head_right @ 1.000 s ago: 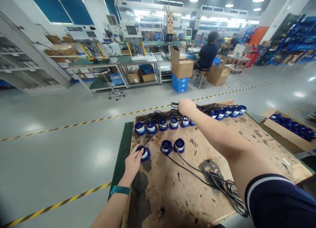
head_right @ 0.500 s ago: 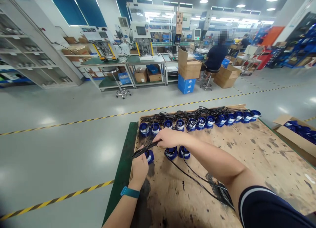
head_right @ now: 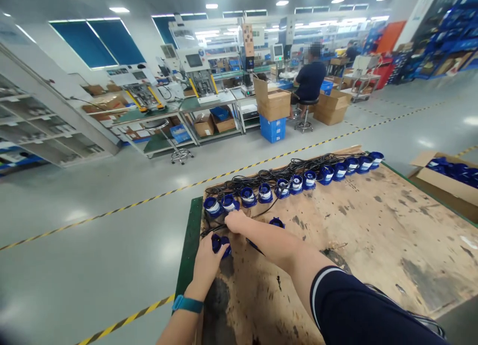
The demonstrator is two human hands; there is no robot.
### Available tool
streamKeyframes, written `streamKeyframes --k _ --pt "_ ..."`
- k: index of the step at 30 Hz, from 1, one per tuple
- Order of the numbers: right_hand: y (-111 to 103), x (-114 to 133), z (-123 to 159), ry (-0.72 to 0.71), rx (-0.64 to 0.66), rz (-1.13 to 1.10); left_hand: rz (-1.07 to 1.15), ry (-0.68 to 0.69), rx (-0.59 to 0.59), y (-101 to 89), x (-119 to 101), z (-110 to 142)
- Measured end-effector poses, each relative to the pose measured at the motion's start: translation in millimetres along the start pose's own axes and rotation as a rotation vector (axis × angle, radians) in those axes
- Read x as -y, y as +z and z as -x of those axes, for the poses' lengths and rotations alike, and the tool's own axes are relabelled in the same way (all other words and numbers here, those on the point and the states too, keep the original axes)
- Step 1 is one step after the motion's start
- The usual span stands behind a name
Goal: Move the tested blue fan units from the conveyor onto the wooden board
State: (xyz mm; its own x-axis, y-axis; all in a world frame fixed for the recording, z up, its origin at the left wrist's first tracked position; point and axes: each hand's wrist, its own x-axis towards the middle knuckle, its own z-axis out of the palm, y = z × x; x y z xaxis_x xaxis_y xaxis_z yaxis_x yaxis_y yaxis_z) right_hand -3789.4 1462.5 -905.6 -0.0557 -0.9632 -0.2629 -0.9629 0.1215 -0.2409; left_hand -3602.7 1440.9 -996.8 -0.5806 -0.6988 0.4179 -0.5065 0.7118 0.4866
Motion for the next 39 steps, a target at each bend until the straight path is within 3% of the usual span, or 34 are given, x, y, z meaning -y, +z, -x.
streamKeyframes --k 4,7,9,12,15,18,21,24,29,34,36,39 --pt "-2 -4 13 -0.031 -0.064 -0.037 0.001 0.070 0.030 -2.5 8 -11" --pt "-10 -33 59 -0.021 -0.277 -0.152 -0.014 0.099 0.056 -6.6 4 -20" --pt "-8 -66 122 0.014 -0.460 -0.262 -0.050 0.095 0.092 -12.9 -6 -22" --pt "24 -117 256 0.259 -0.550 -0.358 -0.173 0.049 0.046 -26.7 -30 -12" --pt "91 -139 394 0.654 -0.567 -0.301 -0.228 0.176 0.018 -33.0 -56 2" --pt "161 -125 475 0.853 -0.568 -0.247 -0.150 0.490 0.214 -19.8 -80 -3" --pt "195 -107 488 0.835 -0.516 -0.213 -0.127 0.653 0.486 4.6 -101 -29" --pt "193 -110 469 0.792 -0.497 -0.252 -0.217 0.675 0.619 22.9 -118 -53" --pt "175 -133 455 0.698 -0.554 -0.422 -0.433 0.617 0.529 29.1 -144 -55" --pt "165 -119 452 0.667 -0.672 -0.382 -0.430 0.603 0.513 26.6 -156 -41" --pt "164 -107 455 0.692 -0.624 -0.331 -0.394 0.616 0.475 27.3 -156 -37" --pt "170 -89 467 0.837 -0.463 -0.268 -0.360 0.661 0.439 29.5 -153 -33"
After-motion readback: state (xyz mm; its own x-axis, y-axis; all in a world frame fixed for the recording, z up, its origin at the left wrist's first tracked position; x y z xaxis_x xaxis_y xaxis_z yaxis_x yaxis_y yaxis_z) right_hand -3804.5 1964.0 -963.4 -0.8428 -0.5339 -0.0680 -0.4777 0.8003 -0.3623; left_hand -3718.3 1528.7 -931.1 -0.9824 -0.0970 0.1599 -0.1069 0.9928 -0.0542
